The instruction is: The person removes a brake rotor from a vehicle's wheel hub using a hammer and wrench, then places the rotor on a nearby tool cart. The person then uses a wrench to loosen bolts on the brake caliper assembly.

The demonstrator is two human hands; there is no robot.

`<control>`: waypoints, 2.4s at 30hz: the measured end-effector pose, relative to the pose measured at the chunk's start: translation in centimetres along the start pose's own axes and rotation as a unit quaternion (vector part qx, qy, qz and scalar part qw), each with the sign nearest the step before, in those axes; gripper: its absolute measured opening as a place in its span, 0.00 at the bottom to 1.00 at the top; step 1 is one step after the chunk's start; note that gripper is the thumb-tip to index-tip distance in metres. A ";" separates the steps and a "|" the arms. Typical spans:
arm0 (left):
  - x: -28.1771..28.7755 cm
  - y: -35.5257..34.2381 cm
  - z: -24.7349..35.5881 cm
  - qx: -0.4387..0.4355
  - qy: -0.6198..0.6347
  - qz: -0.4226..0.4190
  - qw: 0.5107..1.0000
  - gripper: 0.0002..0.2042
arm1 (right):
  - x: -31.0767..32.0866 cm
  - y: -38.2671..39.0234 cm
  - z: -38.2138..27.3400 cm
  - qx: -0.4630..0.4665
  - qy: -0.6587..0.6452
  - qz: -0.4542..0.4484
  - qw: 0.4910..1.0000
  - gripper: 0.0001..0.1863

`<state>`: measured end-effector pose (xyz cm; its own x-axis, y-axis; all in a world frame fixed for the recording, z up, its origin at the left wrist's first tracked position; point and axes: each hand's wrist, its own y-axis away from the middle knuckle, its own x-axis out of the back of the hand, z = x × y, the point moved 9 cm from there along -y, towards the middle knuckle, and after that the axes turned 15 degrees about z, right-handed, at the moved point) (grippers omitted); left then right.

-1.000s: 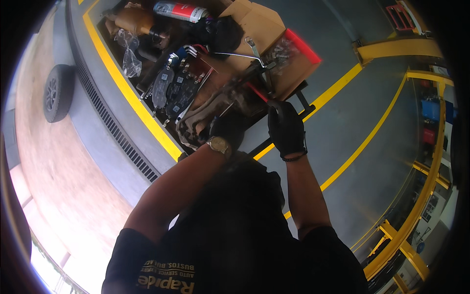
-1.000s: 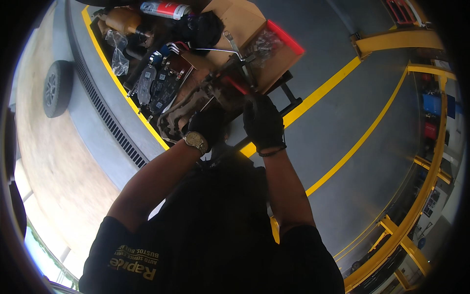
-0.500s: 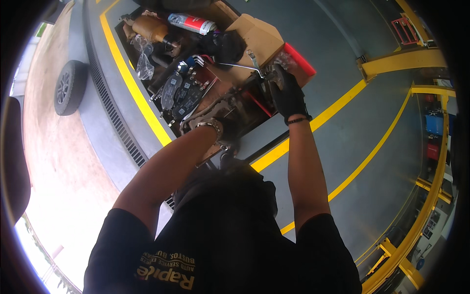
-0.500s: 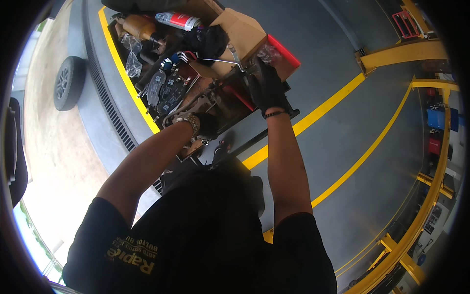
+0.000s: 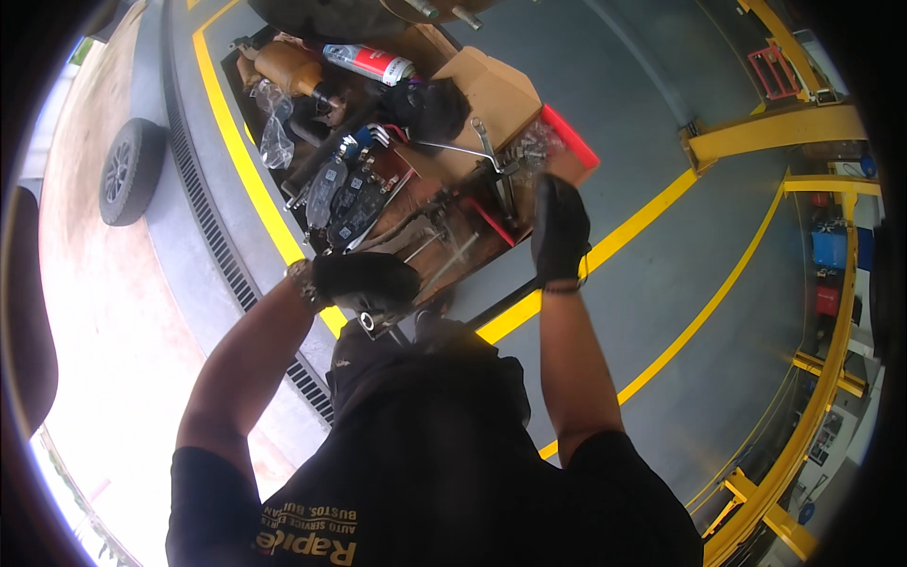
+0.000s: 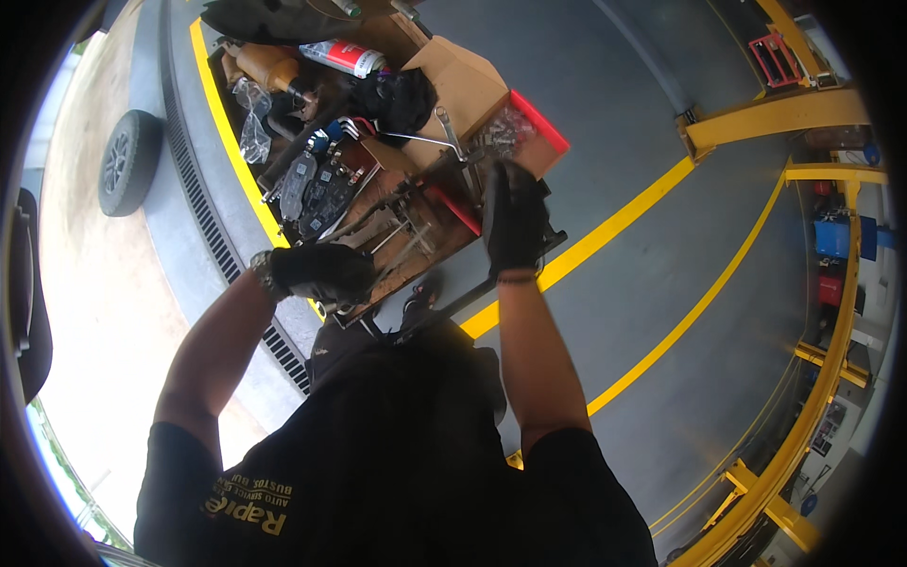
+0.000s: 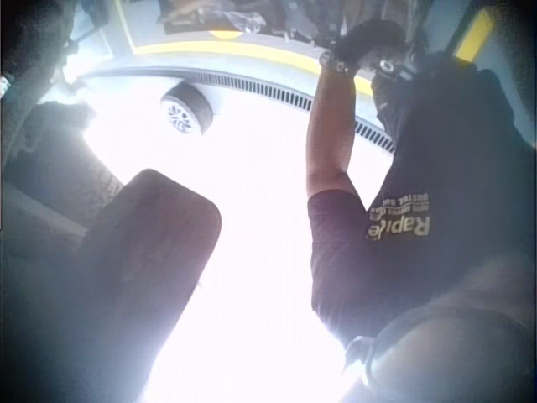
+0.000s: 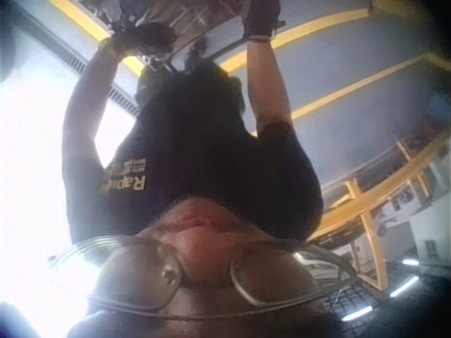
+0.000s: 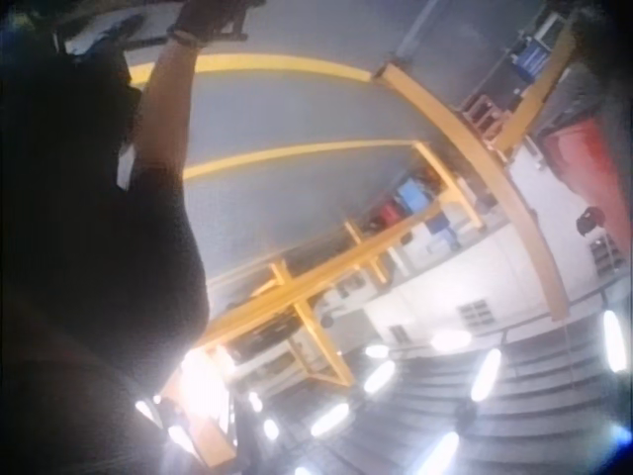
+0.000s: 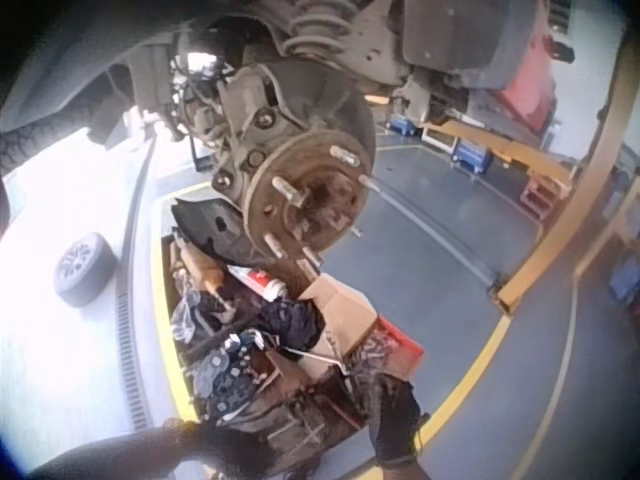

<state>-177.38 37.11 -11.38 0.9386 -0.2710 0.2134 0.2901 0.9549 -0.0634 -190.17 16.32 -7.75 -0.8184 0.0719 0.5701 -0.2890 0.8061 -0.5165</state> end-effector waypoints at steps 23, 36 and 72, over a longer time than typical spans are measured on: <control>-3.1 7.2 1.9 0.221 0.426 0.334 0.811 0.13 | -2.7 8.3 -17.2 -0.047 -0.353 -0.151 0.922 0.05; -2.6 7.5 3.8 0.226 0.462 0.380 0.769 0.17 | -2.1 9.2 -19.4 0.041 -0.351 -0.165 0.921 0.11; -0.2 19.7 0.9 0.200 0.044 0.550 0.810 0.31 | -4.3 0.8 4.2 -0.079 -0.213 -0.021 0.974 0.27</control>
<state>-171.98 56.11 -11.77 0.6036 0.7786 0.1715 -0.7970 0.5834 0.1564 -188.95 14.15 -13.33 -0.9488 -0.1864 0.2549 -0.2747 0.8854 -0.3751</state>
